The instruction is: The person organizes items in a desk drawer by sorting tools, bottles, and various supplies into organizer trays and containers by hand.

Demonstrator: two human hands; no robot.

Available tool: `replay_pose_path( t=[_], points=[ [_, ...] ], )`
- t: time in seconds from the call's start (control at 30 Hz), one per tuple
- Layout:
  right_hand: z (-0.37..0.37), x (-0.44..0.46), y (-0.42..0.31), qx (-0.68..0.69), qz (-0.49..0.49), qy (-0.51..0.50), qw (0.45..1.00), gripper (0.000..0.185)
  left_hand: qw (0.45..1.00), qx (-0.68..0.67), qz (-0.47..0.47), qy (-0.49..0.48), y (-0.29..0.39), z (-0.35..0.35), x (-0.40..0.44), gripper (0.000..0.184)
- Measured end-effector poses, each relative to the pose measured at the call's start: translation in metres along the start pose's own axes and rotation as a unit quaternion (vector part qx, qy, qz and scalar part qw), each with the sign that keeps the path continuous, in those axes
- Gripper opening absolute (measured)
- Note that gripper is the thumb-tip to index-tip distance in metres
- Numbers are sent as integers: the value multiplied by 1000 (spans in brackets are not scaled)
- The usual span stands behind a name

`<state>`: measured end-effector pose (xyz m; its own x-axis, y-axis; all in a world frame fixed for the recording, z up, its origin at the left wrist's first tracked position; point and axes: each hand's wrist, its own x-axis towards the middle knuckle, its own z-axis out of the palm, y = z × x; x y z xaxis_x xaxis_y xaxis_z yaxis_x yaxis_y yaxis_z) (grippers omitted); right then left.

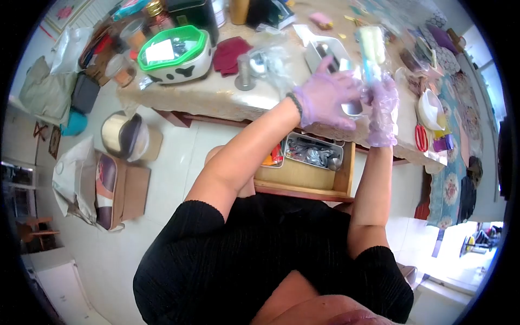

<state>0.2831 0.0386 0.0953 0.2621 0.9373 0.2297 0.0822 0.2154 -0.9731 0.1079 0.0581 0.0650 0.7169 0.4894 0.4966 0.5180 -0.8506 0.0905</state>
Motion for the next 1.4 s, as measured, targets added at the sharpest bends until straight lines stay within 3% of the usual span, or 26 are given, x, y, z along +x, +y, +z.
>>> replay_pose_path(
  t=[0.07, 0.13, 0.2, 0.27, 0.33, 0.4, 0.5, 0.57, 0.7, 0.77, 0.8, 0.83, 0.87, 0.93, 1.0, 1.03, 1.13, 1.27, 1.4],
  points=[
    [2, 3, -1, -32, 13, -9, 999, 21, 999, -11, -26, -33, 1, -5, 1, 71],
    [1, 7, 1, -18, 4, -30, 999, 20, 998, -35, -6, 54, -5, -1, -1, 73],
    [-7, 16, 4, -214, -13, -1, 977, 24, 997, -42, -31, 53, -9, -3, -2, 76],
    [-10, 19, 7, -388, -167, -15, 906, 29, 996, -59, -39, 55, -7, -1, 1, 78],
    [-6, 18, 2, -493, -124, -14, 861, 31, 996, -51, -75, -1, -8, 1, 0, 82],
    [-4, 17, -3, -425, -119, -50, 896, 33, 997, -54, -61, -14, -6, -2, 3, 85],
    [-5, 20, -1, -334, -84, -63, 937, 35, 996, -21, -62, 63, -8, 1, -3, 87],
    [-7, 25, 10, -139, -80, -120, 980, 33, 996, -9, -71, 45, -12, -2, -4, 86],
    [-9, 11, -21, -170, -21, -93, 981, 32, 995, -8, -82, 48, -19, 6, -10, 78],
    [-12, 18, -24, -433, -48, -102, 895, 33, 995, -14, -95, 19, -21, -2, -12, 72],
    [-12, 18, -24, -433, -47, -100, 895, 33, 994, -18, -109, -8, -23, -6, -13, 65],
    [-10, 17, -24, -483, -76, -106, 866, 35, 994, -36, -106, 14, -25, -6, -15, 54],
    [-9, 17, -24, -531, -104, -112, 833, 36, 994, -36, -104, 14, -25, -4, -15, 54],
    [-10, 14, -26, -500, -115, -123, 850, 38, 992, -20, -114, 41, -24, -3, -18, 53],
    [-10, 14, -27, -349, -68, -136, 925, 38, 990, -22, -98, 97, -26, 2, -15, 53],
    [-9, 14, -27, -349, -69, -135, 925, 38, 984, -27, -84, 153, -26, 2, -14, 54],
    [-9, 10, -22, -416, -88, -126, 897, 37, 987, -56, -64, 133, -26, 2, -12, 58],
    [-16, 23, -9, -308, -46, -134, 941, 35, 992, -22, -62, 107, -27, 7, -15, 52],
    [-16, 13, -28, -166, -17, -148, 975, 35, 979, -32, -74, 189, -33, 20, -20, 35]
  ],
)
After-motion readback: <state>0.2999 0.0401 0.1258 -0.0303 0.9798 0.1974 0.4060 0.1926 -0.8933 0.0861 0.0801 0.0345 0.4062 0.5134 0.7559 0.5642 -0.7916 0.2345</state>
